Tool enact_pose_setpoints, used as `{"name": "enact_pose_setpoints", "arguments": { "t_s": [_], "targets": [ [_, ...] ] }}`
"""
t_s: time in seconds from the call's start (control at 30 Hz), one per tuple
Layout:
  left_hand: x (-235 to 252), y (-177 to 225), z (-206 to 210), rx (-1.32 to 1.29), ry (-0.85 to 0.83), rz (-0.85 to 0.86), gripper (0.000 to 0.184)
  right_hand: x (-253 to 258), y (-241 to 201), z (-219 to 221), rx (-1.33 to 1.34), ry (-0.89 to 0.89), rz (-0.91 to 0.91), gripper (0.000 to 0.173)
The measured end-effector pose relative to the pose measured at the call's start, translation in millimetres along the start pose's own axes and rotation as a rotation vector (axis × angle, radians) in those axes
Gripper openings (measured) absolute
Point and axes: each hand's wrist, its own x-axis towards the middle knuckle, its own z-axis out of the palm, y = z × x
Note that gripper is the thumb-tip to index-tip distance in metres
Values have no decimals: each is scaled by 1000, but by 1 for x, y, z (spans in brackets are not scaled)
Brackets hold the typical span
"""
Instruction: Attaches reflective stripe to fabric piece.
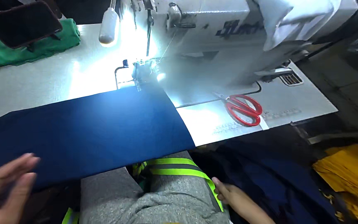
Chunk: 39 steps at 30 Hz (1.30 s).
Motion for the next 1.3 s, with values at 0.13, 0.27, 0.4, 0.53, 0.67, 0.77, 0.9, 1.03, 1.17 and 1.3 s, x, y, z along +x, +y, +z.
{"name": "enact_pose_setpoints", "arguments": {
  "t_s": [0.13,0.27,0.4,0.53,0.67,0.77,0.9,1.03,1.17,1.3],
  "targets": [
    [6,31,52,-216,-249,214,32,41,12,37,534,-48,232,85],
    [16,59,87,-262,-281,384,29,45,-32,51,880,350,-25,31],
    [12,81,121,-320,-480,294,39,-20,-89,30,1240,343,-674,13],
    [-2,104,164,-836,-869,142,52,-103,-132,5,495,38,-1199,22],
    [13,138,138,-1616,-790,-115,38,-114,-150,14,-88,35,-1344,27],
    [40,140,82,-1456,-226,-112,31,-90,-138,23,-416,-32,-1125,24],
    [41,141,71,-1358,-143,-170,30,-82,-159,21,-152,-115,-1082,47],
    [38,142,104,-1344,-515,-94,36,-87,-199,40,325,17,-1328,36],
    [102,103,107,-411,-166,119,16,-85,-202,45,374,-98,-1117,22],
    [167,82,128,103,-94,77,21,-77,-209,52,467,-82,-993,35]
  ]
}}
